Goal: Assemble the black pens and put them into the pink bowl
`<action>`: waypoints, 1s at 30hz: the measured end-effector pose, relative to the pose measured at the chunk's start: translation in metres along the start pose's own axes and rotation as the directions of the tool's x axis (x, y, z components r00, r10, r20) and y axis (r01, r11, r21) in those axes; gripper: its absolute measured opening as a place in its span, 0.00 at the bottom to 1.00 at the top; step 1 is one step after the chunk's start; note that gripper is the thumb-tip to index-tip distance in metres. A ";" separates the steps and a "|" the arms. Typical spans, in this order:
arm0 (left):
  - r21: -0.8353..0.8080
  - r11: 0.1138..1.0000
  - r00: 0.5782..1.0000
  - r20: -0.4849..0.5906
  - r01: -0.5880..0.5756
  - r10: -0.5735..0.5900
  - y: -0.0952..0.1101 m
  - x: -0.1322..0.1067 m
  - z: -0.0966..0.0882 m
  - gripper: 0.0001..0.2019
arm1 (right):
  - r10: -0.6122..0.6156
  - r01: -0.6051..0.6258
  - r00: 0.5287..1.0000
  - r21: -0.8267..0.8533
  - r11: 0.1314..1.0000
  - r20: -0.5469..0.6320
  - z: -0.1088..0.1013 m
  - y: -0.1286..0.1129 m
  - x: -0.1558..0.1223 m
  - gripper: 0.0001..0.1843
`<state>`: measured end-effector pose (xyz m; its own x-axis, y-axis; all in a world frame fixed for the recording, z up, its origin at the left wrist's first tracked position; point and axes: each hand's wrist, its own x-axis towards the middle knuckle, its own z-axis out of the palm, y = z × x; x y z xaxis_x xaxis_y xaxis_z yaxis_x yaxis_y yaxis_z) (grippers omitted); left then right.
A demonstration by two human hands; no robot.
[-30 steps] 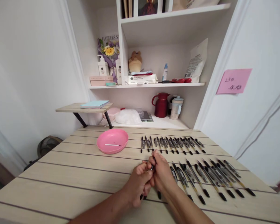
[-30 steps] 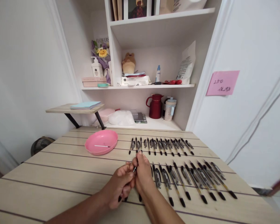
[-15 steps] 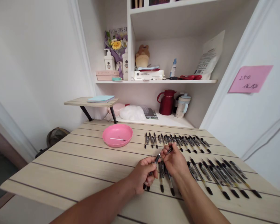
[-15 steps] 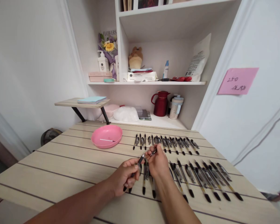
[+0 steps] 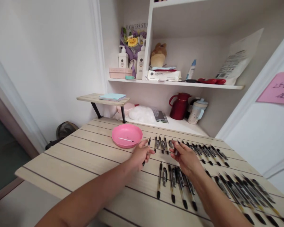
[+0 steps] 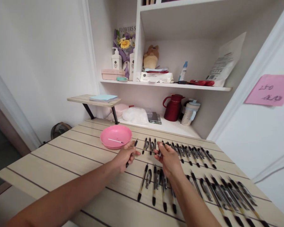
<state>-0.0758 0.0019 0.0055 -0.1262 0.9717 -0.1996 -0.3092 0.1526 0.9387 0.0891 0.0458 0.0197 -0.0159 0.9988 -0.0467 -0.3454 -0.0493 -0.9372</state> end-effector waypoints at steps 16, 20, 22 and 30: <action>0.101 0.995 0.941 -0.332 -0.026 0.058 0.006 0.025 -0.031 0.22 | -0.051 0.271 0.962 -0.912 0.306 0.269 0.071 0.027 0.108 0.07; 0.095 0.994 0.936 -0.342 -0.051 0.081 0.007 0.025 -0.031 0.28 | -0.012 0.292 0.956 -0.947 0.137 0.293 0.085 0.040 0.116 0.06; 0.101 0.992 0.946 -0.305 -0.080 0.107 0.005 0.025 -0.027 0.30 | 0.009 0.290 0.956 -0.953 0.084 0.292 0.090 0.046 0.116 0.09; 0.062 0.995 0.979 -0.185 -0.075 0.085 -0.004 0.037 -0.009 0.22 | 0.026 0.272 0.960 -0.951 0.149 0.279 0.087 0.036 0.118 0.08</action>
<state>-0.0878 0.0352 -0.0080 -0.3242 0.9311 -0.1671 -0.2396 0.0901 0.9667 -0.0071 0.1618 0.0106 -0.2862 0.9578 0.0274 0.8363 0.2636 -0.4808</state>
